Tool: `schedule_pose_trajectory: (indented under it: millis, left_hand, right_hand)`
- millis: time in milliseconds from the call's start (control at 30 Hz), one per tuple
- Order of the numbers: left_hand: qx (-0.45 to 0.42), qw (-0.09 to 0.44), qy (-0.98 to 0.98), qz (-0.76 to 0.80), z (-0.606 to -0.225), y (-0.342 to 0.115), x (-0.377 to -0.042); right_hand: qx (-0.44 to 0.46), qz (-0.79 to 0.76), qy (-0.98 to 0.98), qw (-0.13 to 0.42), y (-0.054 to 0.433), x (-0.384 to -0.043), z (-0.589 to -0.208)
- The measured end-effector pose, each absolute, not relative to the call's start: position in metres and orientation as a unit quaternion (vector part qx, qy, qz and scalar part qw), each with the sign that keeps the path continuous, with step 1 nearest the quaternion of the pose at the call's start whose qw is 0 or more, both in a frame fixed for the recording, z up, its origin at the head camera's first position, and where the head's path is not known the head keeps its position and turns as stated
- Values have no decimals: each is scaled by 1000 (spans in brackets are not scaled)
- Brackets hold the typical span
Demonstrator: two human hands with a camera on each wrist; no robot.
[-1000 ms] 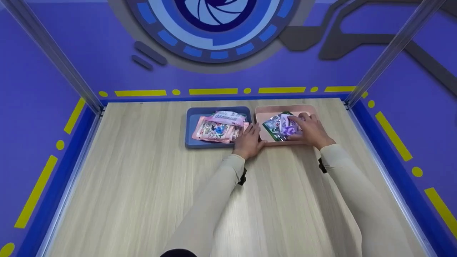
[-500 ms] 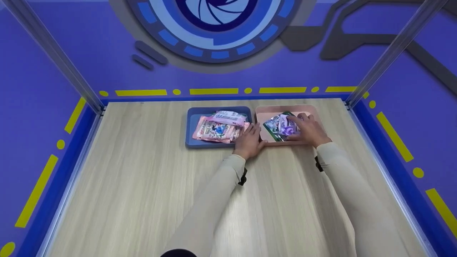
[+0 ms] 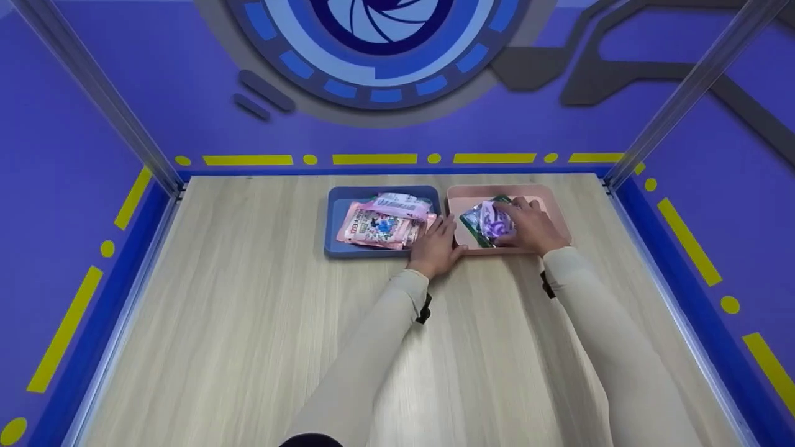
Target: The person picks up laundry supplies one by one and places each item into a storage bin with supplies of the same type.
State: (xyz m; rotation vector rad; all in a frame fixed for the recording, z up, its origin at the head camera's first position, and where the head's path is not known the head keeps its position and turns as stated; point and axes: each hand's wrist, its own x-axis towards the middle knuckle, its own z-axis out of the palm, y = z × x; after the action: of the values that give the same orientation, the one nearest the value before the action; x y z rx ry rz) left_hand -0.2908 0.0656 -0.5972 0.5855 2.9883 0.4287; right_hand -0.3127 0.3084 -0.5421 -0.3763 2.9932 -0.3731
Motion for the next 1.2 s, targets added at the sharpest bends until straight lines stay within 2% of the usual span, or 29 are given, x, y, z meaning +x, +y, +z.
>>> schedule_pose_trajectory:
  millis: [600, 1000, 1200]
  left_hand:
    - [186, 37, 970, 150, -597, 67, -290]
    - [195, 23, 970, 144, -596, 65, -289]
    - [186, 39, 971, 144, -596, 65, -289]
  right_hand:
    - [-92, -121, 983, 100, 307, -316, -552]
    - [-99, -105, 985, 98, 302, -318, -556]
    - [-102, -110, 983, 106, 302, -319, -556]
